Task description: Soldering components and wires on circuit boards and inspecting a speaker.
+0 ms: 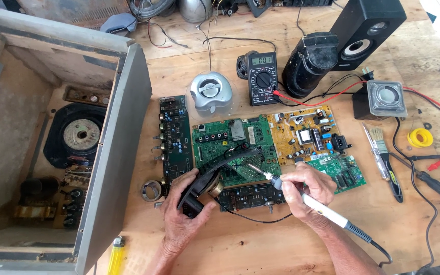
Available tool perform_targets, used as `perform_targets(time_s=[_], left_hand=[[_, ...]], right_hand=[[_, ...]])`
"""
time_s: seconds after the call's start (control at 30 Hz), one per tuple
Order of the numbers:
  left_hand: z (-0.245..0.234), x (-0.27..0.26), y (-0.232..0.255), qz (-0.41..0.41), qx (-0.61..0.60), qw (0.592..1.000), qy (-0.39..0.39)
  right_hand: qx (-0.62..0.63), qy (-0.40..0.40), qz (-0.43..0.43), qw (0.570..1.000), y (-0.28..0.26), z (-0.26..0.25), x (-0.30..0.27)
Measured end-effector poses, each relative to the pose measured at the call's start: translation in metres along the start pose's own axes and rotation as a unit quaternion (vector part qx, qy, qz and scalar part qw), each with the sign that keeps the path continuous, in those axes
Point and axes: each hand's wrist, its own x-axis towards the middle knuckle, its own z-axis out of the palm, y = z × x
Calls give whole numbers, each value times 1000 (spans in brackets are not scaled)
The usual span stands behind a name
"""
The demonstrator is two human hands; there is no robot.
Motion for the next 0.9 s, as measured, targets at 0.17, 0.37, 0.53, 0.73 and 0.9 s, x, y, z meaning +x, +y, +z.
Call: perform_targets(time_s=[0.17,0.37,0.53,0.73,0.9], left_hand=[[-1,0,1,-7,8,1000,-3],[2,1,2,7,21,1000,14],[2,1,2,7,17,1000,14],[3,1,1,6,12,1000,20],[3,0,-2,15,17,1000,21]], right_hand=[[-9,15,2,1000,6,1,-3],[-33,13,34,999,-3,-5,2],[-20,18,21,999,1,-8,5],[-17,13,23,1000,4,-10,4],[-16,3,12,1000,3,-9,6]])
